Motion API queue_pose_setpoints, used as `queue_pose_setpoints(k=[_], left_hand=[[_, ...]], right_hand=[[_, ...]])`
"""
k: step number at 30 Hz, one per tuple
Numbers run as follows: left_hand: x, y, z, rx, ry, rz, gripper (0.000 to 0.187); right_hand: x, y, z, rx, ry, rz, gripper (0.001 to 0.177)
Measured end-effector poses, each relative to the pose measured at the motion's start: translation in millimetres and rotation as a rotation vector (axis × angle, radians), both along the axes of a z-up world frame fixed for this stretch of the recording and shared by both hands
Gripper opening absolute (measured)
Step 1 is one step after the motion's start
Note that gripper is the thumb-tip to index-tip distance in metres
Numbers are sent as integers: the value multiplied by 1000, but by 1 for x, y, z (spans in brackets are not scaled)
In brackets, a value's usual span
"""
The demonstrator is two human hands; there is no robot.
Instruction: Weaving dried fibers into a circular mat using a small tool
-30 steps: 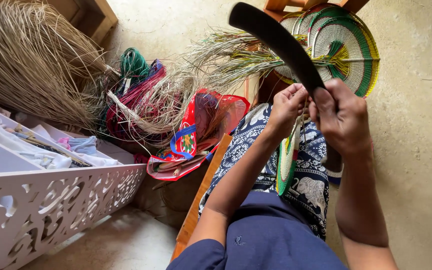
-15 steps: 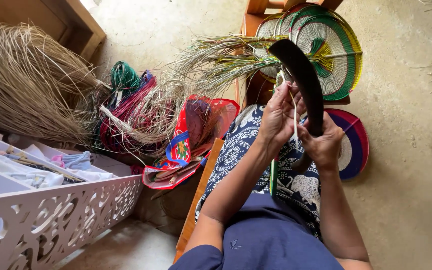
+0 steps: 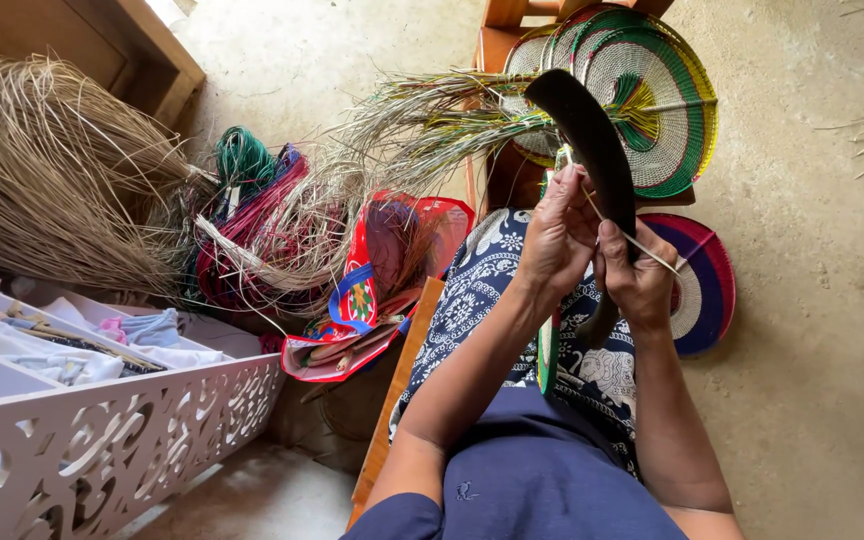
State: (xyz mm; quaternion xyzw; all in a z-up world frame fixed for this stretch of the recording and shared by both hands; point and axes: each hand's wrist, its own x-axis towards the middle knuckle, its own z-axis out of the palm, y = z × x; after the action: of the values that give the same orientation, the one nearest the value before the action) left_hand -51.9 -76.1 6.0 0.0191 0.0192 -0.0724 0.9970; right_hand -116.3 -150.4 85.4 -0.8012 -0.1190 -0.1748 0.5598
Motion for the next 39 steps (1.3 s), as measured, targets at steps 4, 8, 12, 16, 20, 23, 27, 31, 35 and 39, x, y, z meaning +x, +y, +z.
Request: queue_pose_setpoints(k=[4, 8, 12, 16, 20, 23, 27, 31, 35, 39], left_hand=[[7, 1, -7, 118, -20, 23, 16], [-1, 15, 23, 160, -33, 62, 14], [-1, 7, 23, 144, -57, 78, 12], [11, 9, 18, 219, -33, 42, 15], [19, 20, 21, 383, 5, 163, 16], [13, 22, 0, 193, -184, 143, 41], [40, 23, 4, 190, 26, 51, 4], [50, 36, -14, 180, 2, 65, 5], [48, 44, -41, 147, -32, 61, 17], [43, 65, -26, 90, -56, 36, 16]], right_hand=[[-10, -2, -3, 57, 66, 46, 46], [-18, -7, -4, 99, 158, 89, 51], [-26, -5, 4, -60, 333, 131, 59], [-13, 3, 38, -602, -216, 578, 33], [-16, 55, 90, -500, -161, 444, 30], [28, 88, 77, -936, -203, 336, 31], [84, 142, 60, -1363, 49, 288, 36], [97, 136, 85, -1234, 157, 302, 35], [108, 104, 110, -714, 177, 350, 24], [109, 38, 150, 148, 274, 502, 41]])
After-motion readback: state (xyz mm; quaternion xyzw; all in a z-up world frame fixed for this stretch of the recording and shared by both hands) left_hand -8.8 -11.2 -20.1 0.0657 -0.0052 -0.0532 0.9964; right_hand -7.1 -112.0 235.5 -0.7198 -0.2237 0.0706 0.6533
